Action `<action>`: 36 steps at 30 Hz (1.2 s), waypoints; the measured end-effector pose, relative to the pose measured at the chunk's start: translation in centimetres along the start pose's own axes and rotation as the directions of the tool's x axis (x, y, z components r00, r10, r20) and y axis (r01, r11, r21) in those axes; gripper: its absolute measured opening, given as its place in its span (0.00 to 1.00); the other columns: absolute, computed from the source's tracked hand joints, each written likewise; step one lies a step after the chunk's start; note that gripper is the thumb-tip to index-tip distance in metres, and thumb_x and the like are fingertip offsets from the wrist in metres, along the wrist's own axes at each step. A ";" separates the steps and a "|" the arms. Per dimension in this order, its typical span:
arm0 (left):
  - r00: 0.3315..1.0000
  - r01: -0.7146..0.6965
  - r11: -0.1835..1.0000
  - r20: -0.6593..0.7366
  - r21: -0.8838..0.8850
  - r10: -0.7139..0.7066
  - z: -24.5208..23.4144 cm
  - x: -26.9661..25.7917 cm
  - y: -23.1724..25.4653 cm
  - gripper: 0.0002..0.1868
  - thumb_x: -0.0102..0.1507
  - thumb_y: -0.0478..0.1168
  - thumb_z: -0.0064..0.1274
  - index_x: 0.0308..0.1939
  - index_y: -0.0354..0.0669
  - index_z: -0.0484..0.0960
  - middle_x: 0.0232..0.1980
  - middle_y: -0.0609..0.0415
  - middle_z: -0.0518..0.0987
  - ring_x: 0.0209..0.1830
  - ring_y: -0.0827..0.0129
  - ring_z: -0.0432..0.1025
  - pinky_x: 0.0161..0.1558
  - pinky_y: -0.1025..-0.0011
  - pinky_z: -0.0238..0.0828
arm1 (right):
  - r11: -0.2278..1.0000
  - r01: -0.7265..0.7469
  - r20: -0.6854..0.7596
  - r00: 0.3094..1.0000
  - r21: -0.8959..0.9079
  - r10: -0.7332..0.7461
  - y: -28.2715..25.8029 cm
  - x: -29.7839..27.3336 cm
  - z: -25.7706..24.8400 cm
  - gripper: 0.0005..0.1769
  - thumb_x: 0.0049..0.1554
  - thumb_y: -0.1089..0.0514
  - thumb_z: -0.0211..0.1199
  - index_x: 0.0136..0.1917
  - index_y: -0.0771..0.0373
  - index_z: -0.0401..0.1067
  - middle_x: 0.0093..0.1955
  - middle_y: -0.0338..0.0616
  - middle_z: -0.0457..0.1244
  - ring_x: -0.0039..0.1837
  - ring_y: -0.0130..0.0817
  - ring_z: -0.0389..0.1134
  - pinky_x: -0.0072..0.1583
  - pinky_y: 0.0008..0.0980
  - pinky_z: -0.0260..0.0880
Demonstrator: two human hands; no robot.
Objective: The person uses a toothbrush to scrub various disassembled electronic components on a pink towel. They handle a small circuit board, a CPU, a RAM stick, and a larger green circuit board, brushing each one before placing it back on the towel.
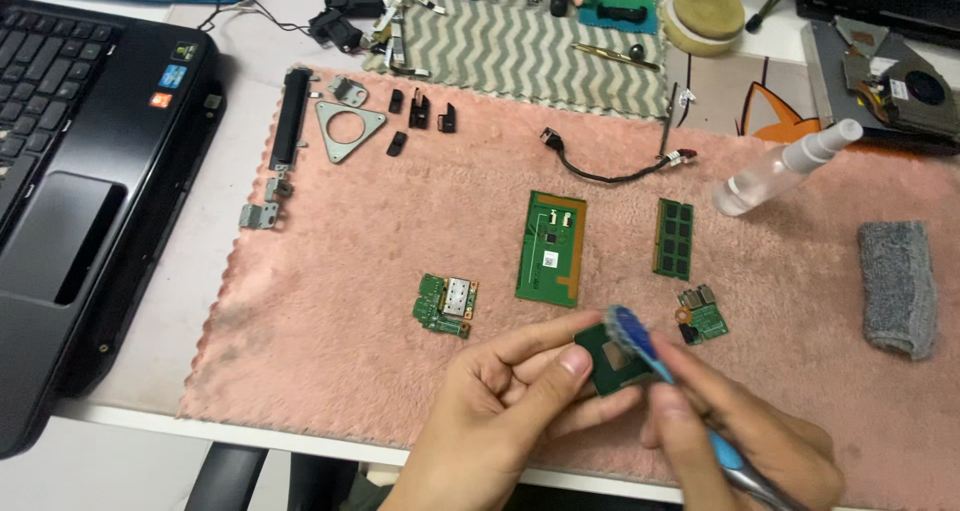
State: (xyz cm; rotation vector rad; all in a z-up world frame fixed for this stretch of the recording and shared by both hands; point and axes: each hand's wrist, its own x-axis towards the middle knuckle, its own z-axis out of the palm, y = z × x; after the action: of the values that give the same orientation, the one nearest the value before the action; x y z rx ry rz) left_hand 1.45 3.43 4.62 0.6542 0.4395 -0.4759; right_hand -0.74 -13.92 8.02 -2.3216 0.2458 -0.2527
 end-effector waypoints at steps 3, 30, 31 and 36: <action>0.952 -0.203 0.976 0.217 -0.076 0.215 -1.4 0.8 -1.8 0.25 0.74 0.32 0.58 0.75 0.24 0.81 0.68 0.31 0.88 0.70 0.51 0.83 0.74 0.50 0.85 | 0.984 0.175 -0.014 0.984 -0.020 -0.175 1.6 0.1 1.1 0.20 0.60 0.57 0.69 0.65 0.46 0.89 0.42 0.33 0.82 0.30 0.15 0.70 0.40 0.20 0.71; 0.966 -0.254 0.967 0.043 0.008 0.253 -2.9 -1.0 0.5 0.25 0.70 0.32 0.61 0.70 0.19 0.86 0.66 0.27 0.91 0.66 0.45 0.86 0.68 0.46 0.90 | 0.913 0.384 0.138 0.905 0.142 -0.402 0.3 3.2 0.2 0.14 0.61 0.64 0.68 0.58 0.62 0.88 0.41 0.42 0.77 0.36 0.28 0.77 0.46 0.26 0.75; 0.959 -0.282 0.959 0.007 -0.013 0.282 -3.3 -0.9 0.6 0.25 0.69 0.30 0.63 0.68 0.16 0.86 0.67 0.21 0.89 0.66 0.36 0.86 0.66 0.43 0.90 | 0.886 0.409 0.148 0.884 0.219 -0.444 0.4 3.1 0.8 0.15 0.61 0.62 0.68 0.60 0.61 0.88 0.46 0.42 0.80 0.39 0.26 0.80 0.47 0.24 0.77; 0.913 -0.358 0.934 -0.202 0.013 0.354 -4.0 -1.3 3.7 0.27 0.64 0.26 0.61 0.68 0.12 0.86 0.69 0.15 0.89 0.68 0.23 0.85 0.65 0.35 0.90 | 0.875 0.422 0.097 0.886 0.238 -0.454 0.9 2.9 0.1 0.14 0.57 0.62 0.70 0.55 0.62 0.89 0.50 0.43 0.83 0.47 0.28 0.87 0.55 0.24 0.85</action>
State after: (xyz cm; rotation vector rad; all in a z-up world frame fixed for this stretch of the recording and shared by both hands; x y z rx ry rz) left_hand 1.52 8.98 4.21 0.7446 0.5032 -0.0563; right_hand 1.96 -15.15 7.63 -2.1438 -0.3780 -0.3095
